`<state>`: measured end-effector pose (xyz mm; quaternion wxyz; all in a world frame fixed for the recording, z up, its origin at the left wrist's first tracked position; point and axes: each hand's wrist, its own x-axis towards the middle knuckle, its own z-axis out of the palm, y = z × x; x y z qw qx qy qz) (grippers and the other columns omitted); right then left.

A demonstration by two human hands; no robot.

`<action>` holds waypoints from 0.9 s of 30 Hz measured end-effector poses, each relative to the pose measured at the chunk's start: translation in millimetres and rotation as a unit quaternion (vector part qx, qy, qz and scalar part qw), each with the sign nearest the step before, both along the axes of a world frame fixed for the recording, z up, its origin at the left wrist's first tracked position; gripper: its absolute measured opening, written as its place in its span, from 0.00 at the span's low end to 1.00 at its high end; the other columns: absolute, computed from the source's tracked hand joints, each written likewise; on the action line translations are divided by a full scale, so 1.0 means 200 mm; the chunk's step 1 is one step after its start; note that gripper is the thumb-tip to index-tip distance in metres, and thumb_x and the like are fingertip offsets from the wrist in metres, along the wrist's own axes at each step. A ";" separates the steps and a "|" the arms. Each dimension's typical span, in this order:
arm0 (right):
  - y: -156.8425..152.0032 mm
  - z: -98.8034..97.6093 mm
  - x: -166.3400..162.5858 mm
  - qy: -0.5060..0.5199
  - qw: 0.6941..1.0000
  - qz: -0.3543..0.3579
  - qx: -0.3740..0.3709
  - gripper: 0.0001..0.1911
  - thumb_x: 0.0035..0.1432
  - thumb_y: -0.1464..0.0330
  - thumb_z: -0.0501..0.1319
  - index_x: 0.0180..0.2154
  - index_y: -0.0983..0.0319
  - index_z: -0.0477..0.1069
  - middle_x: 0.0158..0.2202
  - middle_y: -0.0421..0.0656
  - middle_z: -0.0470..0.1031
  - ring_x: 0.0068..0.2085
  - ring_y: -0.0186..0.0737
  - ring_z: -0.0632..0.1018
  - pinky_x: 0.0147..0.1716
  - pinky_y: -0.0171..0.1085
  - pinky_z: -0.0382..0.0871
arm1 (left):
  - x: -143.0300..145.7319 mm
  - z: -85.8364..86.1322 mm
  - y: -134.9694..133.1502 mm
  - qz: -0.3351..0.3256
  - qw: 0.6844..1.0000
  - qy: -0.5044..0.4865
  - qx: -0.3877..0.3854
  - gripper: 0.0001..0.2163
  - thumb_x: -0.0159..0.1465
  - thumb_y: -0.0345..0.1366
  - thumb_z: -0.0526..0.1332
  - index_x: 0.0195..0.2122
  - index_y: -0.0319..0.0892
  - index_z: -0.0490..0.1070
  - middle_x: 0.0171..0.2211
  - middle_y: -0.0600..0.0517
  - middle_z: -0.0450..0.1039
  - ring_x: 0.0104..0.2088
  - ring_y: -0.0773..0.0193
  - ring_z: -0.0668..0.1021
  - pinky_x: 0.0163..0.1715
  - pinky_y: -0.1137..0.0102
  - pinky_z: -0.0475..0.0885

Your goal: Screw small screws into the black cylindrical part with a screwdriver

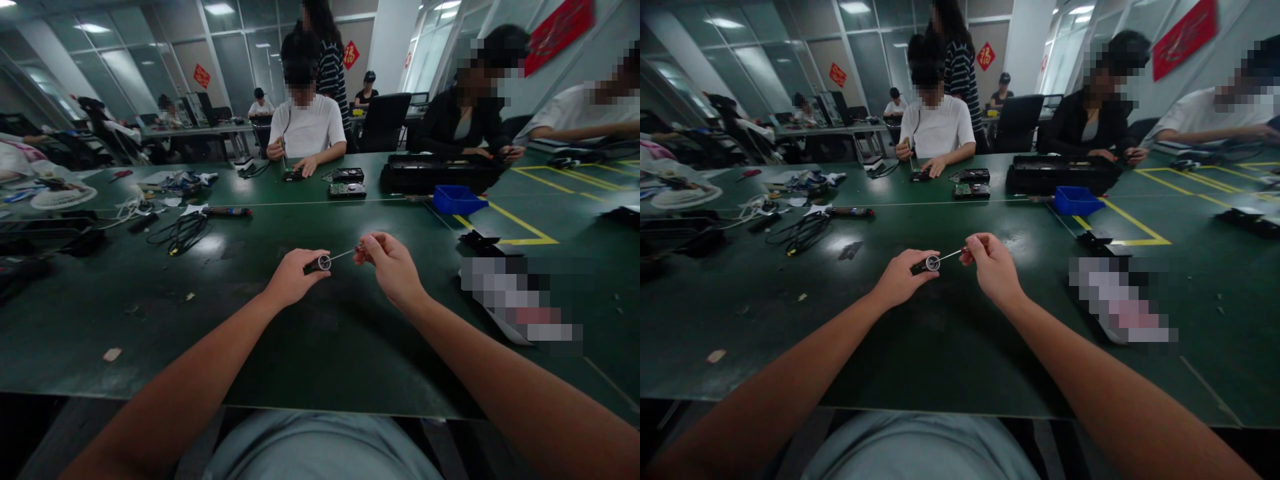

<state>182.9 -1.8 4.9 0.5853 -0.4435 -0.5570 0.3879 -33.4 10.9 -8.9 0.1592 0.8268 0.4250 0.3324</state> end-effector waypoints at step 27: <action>-0.12 0.15 0.01 -0.352 0.930 -0.019 0.104 0.14 0.67 0.61 0.53 0.36 0.58 0.75 0.27 0.41 0.76 0.29 0.40 0.77 0.31 0.39 0.64 | -0.01 -0.02 0.01 -0.002 1.000 -0.010 -0.017 0.19 0.62 0.38 0.67 0.54 0.49 0.71 0.46 0.52 0.77 0.46 0.58 0.75 0.49 0.61 0.69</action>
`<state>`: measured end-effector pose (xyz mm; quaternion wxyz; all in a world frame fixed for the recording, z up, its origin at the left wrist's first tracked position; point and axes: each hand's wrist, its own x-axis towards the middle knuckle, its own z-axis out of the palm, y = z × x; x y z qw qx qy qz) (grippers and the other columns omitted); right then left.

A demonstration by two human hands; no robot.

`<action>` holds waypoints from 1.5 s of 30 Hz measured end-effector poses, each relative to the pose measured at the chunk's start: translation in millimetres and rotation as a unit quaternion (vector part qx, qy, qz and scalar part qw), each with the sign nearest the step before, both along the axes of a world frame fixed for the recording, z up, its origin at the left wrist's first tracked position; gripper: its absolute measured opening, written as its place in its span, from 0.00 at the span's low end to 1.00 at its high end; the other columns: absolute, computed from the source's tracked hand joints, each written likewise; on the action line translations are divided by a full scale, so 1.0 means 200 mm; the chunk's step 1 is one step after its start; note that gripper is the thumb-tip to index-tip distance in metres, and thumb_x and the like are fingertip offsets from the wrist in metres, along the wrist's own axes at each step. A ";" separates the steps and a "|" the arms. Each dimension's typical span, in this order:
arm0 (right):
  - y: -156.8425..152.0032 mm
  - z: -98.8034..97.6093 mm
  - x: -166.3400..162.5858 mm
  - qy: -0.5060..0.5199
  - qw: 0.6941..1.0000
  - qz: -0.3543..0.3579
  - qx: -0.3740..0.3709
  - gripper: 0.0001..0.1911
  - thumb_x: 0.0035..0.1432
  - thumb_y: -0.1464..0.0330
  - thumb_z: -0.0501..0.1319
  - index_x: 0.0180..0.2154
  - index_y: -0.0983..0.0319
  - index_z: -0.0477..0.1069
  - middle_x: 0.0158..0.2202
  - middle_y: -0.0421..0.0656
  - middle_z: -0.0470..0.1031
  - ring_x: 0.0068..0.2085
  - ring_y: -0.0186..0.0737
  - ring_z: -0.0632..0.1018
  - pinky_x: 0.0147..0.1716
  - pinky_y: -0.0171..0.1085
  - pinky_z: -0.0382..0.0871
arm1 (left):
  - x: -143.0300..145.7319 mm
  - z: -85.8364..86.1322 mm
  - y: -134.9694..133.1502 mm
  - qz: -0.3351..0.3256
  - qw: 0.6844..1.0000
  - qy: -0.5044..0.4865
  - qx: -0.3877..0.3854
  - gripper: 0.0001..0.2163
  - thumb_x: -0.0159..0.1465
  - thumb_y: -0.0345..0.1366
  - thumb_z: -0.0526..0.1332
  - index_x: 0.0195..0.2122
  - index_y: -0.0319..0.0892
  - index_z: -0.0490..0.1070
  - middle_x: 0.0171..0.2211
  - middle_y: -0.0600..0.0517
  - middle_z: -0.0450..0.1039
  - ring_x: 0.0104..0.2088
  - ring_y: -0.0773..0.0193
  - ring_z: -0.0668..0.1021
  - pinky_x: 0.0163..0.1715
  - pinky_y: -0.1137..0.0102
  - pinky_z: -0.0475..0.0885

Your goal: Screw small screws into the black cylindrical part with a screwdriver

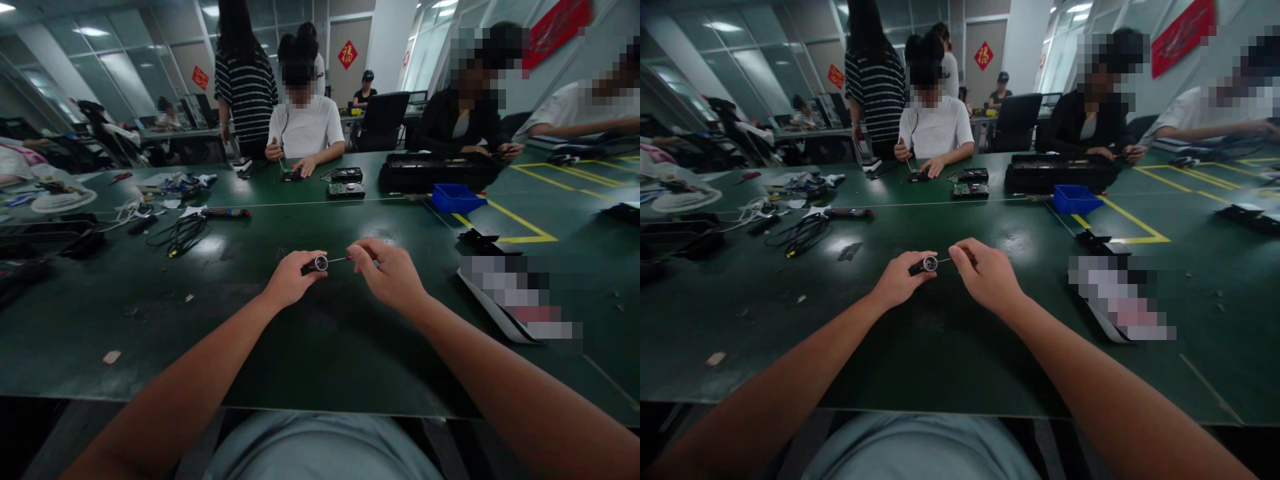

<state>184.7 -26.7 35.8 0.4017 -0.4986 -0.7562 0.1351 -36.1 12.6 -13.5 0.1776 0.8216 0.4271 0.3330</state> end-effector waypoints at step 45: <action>0.02 -0.04 0.00 0.066 0.993 0.040 -0.086 0.14 0.68 0.60 0.49 0.40 0.57 0.71 0.28 0.40 0.72 0.28 0.39 0.73 0.30 0.39 0.63 | -0.02 -0.01 0.02 0.011 1.000 -0.023 -0.008 0.18 0.62 0.36 0.67 0.54 0.49 0.72 0.48 0.51 0.76 0.49 0.57 0.76 0.52 0.59 0.68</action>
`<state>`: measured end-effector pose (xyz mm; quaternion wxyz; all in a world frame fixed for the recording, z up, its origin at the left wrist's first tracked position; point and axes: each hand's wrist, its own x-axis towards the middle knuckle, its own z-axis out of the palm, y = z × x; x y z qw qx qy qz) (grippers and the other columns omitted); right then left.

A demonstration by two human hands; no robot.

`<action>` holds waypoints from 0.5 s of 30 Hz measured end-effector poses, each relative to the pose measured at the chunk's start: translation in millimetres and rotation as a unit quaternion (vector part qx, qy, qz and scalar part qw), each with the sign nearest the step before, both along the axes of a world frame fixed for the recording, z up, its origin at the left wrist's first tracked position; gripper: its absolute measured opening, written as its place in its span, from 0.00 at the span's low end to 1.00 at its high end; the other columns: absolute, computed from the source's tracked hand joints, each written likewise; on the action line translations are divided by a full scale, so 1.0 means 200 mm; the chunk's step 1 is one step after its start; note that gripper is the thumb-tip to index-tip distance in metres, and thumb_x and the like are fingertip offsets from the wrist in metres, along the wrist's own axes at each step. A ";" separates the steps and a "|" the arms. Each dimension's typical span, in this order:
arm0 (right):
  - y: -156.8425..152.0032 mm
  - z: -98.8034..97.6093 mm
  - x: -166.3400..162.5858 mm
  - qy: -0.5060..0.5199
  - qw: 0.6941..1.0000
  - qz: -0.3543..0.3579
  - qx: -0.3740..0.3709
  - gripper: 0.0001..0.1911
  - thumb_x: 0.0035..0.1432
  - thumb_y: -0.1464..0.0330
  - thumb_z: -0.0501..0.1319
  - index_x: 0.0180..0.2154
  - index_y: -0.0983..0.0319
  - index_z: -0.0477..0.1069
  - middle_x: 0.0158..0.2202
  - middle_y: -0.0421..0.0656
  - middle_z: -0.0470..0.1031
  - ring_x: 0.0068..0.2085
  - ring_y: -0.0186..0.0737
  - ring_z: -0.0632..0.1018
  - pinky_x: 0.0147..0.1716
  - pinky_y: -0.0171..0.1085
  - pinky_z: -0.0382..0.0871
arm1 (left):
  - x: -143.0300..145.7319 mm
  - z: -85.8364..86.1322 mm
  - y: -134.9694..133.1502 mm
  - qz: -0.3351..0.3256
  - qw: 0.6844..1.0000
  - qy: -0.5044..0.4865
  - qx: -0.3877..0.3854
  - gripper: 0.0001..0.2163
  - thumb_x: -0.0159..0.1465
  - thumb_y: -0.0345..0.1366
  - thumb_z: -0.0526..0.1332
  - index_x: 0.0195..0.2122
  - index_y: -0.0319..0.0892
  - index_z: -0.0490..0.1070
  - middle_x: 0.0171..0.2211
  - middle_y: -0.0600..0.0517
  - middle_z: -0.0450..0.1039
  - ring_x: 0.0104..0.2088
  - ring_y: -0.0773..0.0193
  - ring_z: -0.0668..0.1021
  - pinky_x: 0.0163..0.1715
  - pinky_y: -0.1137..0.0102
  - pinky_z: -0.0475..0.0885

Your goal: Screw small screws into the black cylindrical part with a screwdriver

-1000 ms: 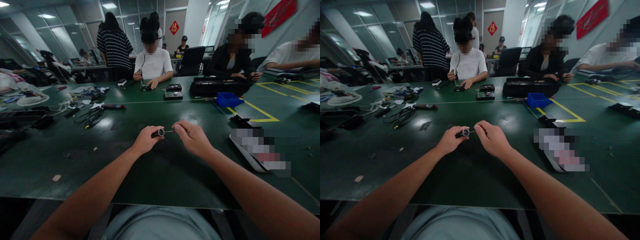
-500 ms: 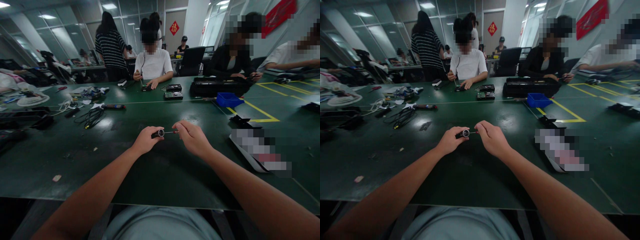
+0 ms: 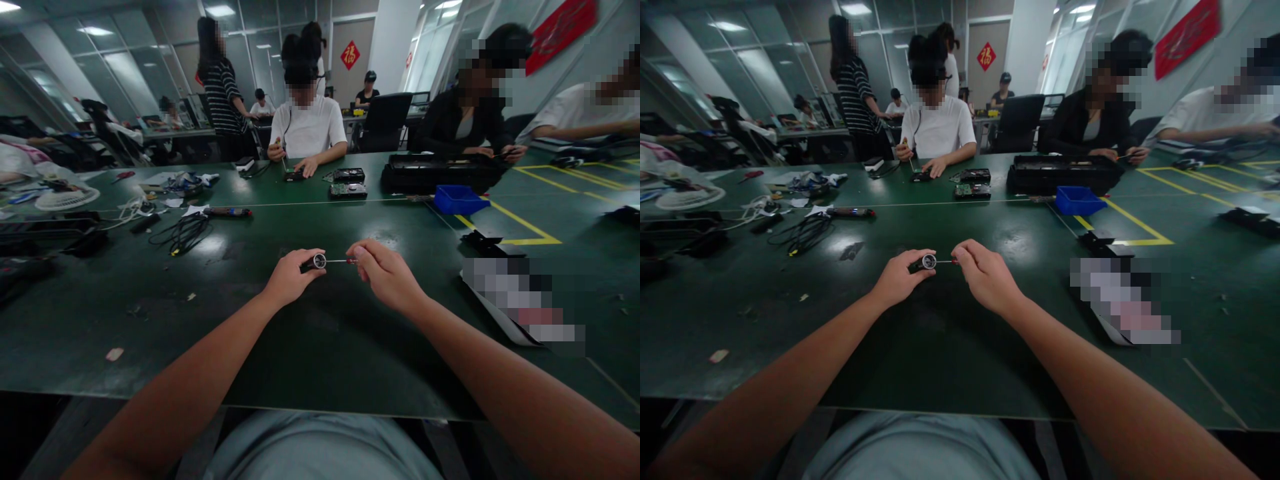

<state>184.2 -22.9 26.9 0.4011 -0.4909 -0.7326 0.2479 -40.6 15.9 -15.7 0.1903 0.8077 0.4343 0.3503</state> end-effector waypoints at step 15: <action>-0.01 0.01 -0.01 -0.010 1.000 0.011 0.022 0.12 0.67 0.61 0.51 0.38 0.59 0.69 0.28 0.40 0.72 0.29 0.39 0.73 0.31 0.39 0.63 | 0.02 0.01 -0.01 -0.007 1.000 0.018 -0.008 0.17 0.61 0.36 0.68 0.52 0.48 0.74 0.48 0.51 0.77 0.49 0.57 0.76 0.51 0.61 0.68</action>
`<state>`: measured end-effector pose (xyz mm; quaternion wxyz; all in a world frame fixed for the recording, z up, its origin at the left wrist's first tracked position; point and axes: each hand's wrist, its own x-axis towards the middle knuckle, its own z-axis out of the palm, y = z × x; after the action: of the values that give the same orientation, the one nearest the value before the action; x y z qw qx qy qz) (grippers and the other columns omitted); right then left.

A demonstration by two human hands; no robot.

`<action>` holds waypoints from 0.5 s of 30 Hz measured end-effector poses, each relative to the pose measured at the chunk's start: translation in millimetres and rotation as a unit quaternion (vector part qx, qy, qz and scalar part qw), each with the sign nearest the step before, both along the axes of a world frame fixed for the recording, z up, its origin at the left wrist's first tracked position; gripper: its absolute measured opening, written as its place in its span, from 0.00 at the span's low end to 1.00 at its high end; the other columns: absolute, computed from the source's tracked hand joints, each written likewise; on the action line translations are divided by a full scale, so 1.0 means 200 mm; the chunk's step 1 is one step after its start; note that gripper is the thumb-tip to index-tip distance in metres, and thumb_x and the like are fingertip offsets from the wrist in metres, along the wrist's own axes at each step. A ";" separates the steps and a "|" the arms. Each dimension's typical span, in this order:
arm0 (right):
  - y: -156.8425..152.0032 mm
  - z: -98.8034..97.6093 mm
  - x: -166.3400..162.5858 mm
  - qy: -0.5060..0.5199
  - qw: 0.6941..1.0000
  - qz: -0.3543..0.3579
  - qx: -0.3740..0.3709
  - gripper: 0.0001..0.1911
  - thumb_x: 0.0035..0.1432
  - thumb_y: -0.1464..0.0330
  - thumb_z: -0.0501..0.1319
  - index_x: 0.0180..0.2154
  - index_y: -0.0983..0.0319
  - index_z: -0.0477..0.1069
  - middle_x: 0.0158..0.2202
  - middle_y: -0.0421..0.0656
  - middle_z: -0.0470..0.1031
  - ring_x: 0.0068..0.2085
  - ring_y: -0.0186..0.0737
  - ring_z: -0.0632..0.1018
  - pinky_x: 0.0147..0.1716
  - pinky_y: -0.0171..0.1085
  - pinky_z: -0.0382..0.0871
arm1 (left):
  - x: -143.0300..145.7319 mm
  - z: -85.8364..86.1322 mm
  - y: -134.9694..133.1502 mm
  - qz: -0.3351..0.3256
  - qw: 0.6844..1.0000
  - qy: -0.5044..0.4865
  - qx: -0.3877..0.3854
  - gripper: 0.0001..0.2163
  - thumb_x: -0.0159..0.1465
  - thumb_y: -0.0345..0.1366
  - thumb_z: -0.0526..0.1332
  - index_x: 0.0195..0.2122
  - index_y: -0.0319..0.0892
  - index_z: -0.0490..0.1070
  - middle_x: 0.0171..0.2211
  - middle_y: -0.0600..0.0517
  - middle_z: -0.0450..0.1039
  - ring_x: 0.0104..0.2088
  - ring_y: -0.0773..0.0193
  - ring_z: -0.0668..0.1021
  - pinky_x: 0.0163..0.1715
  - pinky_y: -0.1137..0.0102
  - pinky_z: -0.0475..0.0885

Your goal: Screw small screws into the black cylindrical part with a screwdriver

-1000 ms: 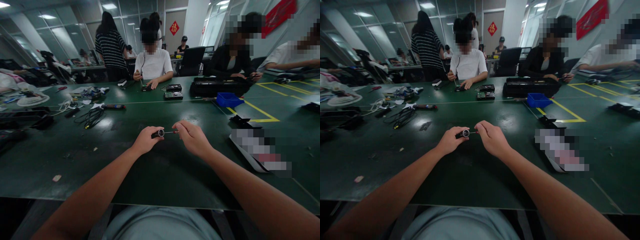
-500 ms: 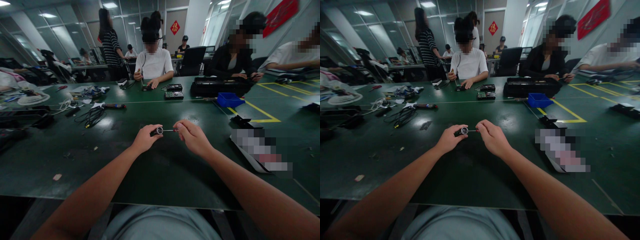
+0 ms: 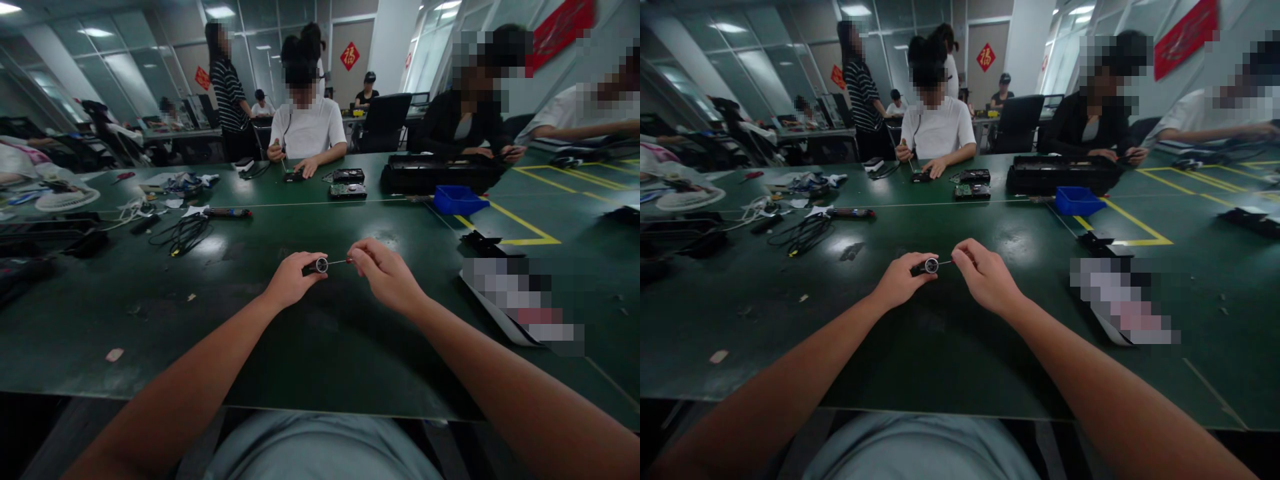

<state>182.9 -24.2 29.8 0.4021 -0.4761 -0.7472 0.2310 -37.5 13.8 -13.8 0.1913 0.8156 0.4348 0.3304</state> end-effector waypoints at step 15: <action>0.04 -0.07 -0.01 0.195 0.980 -0.009 -0.037 0.09 0.62 0.61 0.60 0.39 0.60 0.72 0.34 0.43 0.77 0.37 0.41 0.78 0.39 0.43 0.72 | 0.01 0.02 -0.01 0.043 0.999 -0.009 -0.005 0.17 0.63 0.37 0.67 0.53 0.47 0.73 0.49 0.50 0.76 0.49 0.56 0.76 0.51 0.60 0.69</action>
<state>180.8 -16.5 16.4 0.5238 -0.4431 -0.6414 0.3435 -35.0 11.3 -9.9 0.1846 0.7923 0.4693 0.3433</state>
